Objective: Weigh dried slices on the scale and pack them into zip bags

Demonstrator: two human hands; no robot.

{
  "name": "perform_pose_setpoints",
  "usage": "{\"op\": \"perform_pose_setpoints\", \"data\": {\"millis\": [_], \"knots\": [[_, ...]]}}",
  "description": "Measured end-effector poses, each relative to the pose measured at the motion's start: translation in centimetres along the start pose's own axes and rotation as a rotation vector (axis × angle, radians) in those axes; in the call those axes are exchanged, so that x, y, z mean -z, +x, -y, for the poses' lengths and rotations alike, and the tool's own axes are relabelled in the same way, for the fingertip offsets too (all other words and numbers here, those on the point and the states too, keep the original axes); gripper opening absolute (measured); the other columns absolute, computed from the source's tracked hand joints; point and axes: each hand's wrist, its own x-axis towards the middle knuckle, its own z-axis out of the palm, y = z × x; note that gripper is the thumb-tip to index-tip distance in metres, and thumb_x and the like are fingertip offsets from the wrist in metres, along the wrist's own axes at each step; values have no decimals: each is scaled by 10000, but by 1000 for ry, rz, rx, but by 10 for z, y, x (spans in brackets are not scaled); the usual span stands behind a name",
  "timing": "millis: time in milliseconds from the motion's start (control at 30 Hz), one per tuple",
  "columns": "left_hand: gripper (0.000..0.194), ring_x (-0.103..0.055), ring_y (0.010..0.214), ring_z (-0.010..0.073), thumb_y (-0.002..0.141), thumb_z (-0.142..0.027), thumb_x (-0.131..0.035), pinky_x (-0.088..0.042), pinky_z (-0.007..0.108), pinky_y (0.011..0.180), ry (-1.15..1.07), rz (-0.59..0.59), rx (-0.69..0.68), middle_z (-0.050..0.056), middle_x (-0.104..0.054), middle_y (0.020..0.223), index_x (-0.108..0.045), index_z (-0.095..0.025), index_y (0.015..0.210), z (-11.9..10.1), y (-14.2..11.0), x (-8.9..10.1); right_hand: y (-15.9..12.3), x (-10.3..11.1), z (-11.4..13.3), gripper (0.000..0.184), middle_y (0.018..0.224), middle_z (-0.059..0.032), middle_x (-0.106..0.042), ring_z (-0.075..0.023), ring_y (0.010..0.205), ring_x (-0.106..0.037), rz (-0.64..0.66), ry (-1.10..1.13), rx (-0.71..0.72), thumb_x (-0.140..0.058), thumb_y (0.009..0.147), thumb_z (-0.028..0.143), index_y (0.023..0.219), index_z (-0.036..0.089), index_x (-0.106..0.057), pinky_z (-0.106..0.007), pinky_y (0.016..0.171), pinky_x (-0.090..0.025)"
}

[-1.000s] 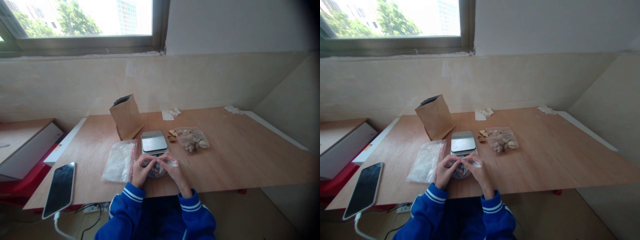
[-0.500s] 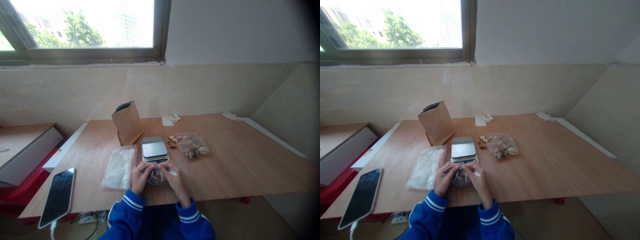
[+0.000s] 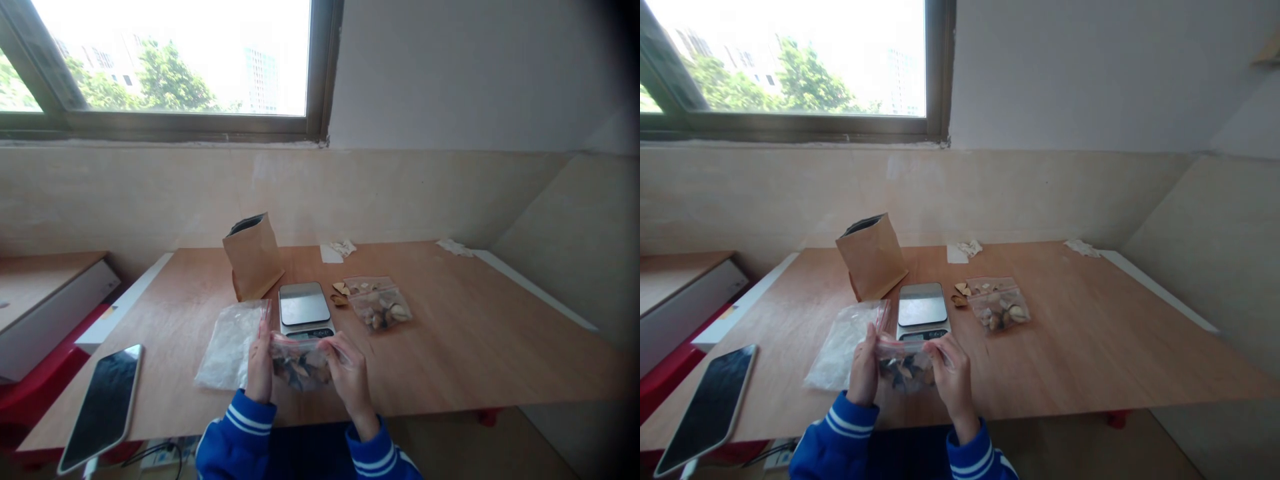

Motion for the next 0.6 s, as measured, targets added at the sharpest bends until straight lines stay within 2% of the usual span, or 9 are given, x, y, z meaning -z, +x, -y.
{"op": "perform_pose_setpoints", "data": {"millis": [100, 167, 233, 267, 333, 433, 500, 533, 600], "knots": [[633, -603, 516, 173, 863, -620, -390, -494, 298, 609, 27, 6, 9, 59, -640, 501, -676, -175, 515, -20, 2, 1, 5, 4, 13, 228, 700, -15, -581, -154, 683, -566, 65, 31, 11, -569, 884, 346, 722, 205, -644, -250, 634, -449], [637, -613, 554, 179, 870, -618, -372, -490, 302, 626, 76, 70, -11, 66, -657, 541, -692, -170, 549, -26, 7, 6, 10, 12, 17, 280, 668, -7, -564, -147, 647, -553, 99, 53, -2, -568, 876, 394, 688, 199, -638, -242, 602, -440], [667, -635, 657, 194, 889, -616, -300, -490, 308, 670, 124, 133, -45, 87, -696, 658, -722, -160, 647, -27, 13, 17, 15, 27, 17, 337, 612, 6, -530, -133, 584, -520, 53, 57, -29, -556, 871, 447, 661, 195, -635, -231, 552, -419], [673, -638, 715, 200, 898, -608, -268, -489, 313, 689, 148, 127, -67, 98, -710, 741, -729, -155, 711, -25, 18, 24, 18, 37, 15, 369, 580, 13, -507, -126, 549, -497, 10, 52, -46, -539, 873, 476, 657, 194, -640, -226, 526, -404], [594, -630, 838, 218, 890, -586, -311, -490, 327, 712, 205, 30, -93, 112, -699, 975, -712, -152, 835, -20, 29, 41, 27, 59, 10, 435, 517, 24, -458, -116, 488, -446, -69, 17, -87, -495, 877, 534, 670, 192, -666, -224, 479, -370], [518, -542, 1072, 263, 838, -549, -449, -454, 418, 883, 365, -314, -173, 133, -557, 1239, -581, -158, 1151, -10, 52, 69, 47, 97, -6, 525, 452, 21, -441, -119, 442, -431, -149, -114, -189, -444, 875, 590, 655, 177, -682, -233, 449, -343], [716, -461, 1176, 296, 751, -547, -592, -365, 492, 1001, 508, -516, -217, 169, -394, 1378, -408, -160, 1325, -2, 73, 84, 65, 123, -23, 542, 432, 13, -459, -127, 425, -434, -134, -225, -276, -473, 840, 623, 639, 162, -677, -245, 441, -334], [864, -434, 1205, 310, 696, -554, -655, -324, 508, 1037, 565, -550, -235, 186, -337, 1408, -314, -153, 1382, 1, 84, 89, 74, 135, -33, 566, 423, 6, -463, -135, 419, -435, -98, -276, -316, -467, 827, 644, 630, 155, -673, -252, 439, -332], [1044, -394, 1256, 333, 616, -561, -726, -294, 506, 1064, 619, -524, -248, 206, -281, 1433, -213, -136, 1420, 9, 108, 98, 90, 154, -53, 609, 457, -34, -511, -168, 461, -484, -44, -401, -360, -441, 816, 670, 618, 138, -662, -275, 463, -360]]}}
